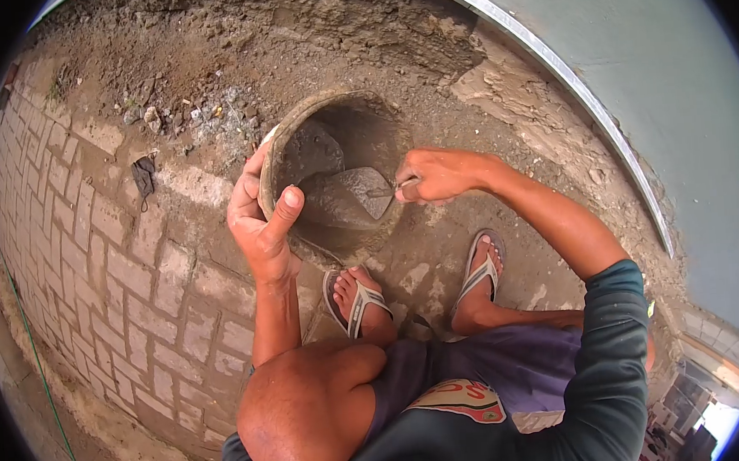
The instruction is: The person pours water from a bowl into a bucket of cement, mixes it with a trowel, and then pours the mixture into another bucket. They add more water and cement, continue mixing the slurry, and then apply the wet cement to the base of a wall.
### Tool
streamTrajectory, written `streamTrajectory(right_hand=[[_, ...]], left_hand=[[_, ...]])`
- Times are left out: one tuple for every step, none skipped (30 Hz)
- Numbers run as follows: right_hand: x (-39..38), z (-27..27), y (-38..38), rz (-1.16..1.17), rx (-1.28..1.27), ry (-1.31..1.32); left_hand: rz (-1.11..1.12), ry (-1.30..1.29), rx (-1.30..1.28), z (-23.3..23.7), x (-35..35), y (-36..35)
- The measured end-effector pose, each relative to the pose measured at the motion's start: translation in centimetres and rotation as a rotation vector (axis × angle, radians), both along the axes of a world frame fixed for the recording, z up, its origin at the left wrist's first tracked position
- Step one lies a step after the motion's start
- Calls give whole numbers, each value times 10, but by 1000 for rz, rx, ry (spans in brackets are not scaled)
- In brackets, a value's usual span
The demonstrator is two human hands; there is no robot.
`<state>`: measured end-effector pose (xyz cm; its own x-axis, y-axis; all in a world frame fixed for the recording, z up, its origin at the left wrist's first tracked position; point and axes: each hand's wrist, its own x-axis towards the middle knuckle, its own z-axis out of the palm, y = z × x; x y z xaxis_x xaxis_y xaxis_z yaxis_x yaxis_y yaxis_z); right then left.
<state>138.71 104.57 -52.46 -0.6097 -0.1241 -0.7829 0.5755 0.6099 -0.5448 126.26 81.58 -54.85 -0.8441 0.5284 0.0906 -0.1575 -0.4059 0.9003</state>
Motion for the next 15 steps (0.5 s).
streamTrajectory(right_hand=[[18, -19, -3, -177, -197, 41], [23, -18, -9, -159, -197, 38], [30, -17, -15, -266, -279, 68], [38, -16, -19, -384, -359, 95], [41, -17, -23, -403, -278, 128], [42, -16, -23, -416, -265, 132], [42, -15, -22, -334, -202, 158], [41, -13, -20, -248, -135, 184], [40, -5, -20, -270, -163, 173], [40, 1, -17, -273, -147, 175], [40, 7, -14, -308, -179, 152], [40, 11, -11, -343, -213, 130], [40, 12, -2, -336, -273, 129], [40, 13, 9, -339, -262, 135], [39, 14, 22, -416, -332, 81]], left_hand=[[25, -4, 27, -4, -1, 0], [43, -5, 27, -3, -1, -1], [53, -106, 24, 1, 1, -3], [52, -210, 23, 3, 4, -3], [35, -252, 28, -2, 4, -6], [19, -254, 38, -3, 4, -6], [29, -305, 41, -2, 4, -5], [40, -354, 45, -1, 3, -5], [58, -356, 12, -6, 2, -8], [51, -357, 27, -14, 2, -12], [93, -376, -5, -21, 1, -16], [134, -394, -38, -26, 1, -19], [127, -392, -27, -28, 0, -21], [138, -421, -19, -30, -2, -23], [152, -451, -11, -30, -3, -25]])
